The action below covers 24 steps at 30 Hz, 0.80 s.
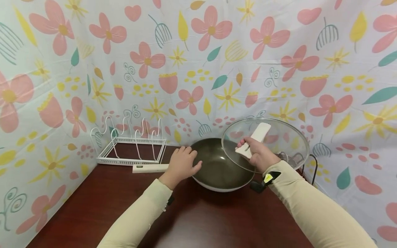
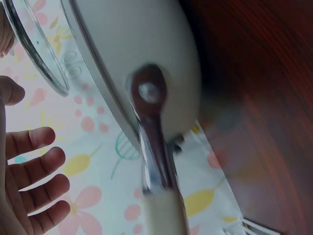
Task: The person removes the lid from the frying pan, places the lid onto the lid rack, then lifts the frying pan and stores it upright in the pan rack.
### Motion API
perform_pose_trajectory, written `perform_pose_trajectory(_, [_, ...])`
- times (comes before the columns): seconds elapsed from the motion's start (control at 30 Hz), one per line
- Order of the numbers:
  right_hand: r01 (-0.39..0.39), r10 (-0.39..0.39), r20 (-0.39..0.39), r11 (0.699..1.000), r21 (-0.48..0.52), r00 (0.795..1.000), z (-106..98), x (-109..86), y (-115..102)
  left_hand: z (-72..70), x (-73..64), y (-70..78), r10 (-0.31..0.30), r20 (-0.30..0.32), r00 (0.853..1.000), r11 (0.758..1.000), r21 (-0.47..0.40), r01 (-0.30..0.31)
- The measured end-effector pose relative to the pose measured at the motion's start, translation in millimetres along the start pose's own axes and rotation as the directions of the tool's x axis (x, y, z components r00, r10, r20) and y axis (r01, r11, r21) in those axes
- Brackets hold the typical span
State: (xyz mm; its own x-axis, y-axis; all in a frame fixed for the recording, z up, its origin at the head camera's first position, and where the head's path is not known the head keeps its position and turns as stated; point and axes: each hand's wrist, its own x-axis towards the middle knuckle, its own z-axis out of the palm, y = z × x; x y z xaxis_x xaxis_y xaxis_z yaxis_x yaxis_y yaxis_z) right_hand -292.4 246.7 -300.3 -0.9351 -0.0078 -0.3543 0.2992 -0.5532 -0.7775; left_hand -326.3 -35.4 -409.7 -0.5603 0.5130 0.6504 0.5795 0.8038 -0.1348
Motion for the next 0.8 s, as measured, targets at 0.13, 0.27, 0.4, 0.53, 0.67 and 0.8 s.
perform_pose_trajectory(0.13, [0.002,-0.002,-0.020,1.000,0.006,1.000,-10,-6.2,-8,2.0,9.5,14.6,0.031,-0.008,0.999,0.999,-0.010,-0.031])
perform_pose_trajectory(0.27, [0.005,-0.004,-0.005,1.000,0.017,1.000,-17,-9.6,-16,5.3,18.7,31.0,0.054,0.027,0.998,0.998,-0.018,-0.054])
perform_pose_trajectory(0.4, [-0.002,0.002,0.014,1.000,0.004,1.000,-24,-12.5,-24,7.0,28.0,49.2,0.060,0.087,0.994,0.998,-0.027,-0.058])
perform_pose_trajectory(0.53, [-0.015,0.015,0.006,1.000,0.000,1.000,-32,-18.7,-33,8.3,36.1,66.3,0.080,0.114,0.990,0.996,-0.037,-0.077])
perform_pose_trajectory(0.67, [-0.005,0.005,0.007,1.000,-0.013,1.000,-42,-24.1,-41,10.1,45.1,81.1,0.113,0.102,0.988,0.993,-0.055,-0.107])
perform_pose_trajectory(0.8, [-0.001,0.003,0.024,0.998,-0.056,1.000,-53,-27.0,-49,10.7,51.9,95.1,0.137,0.084,0.987,0.989,-0.066,-0.132])
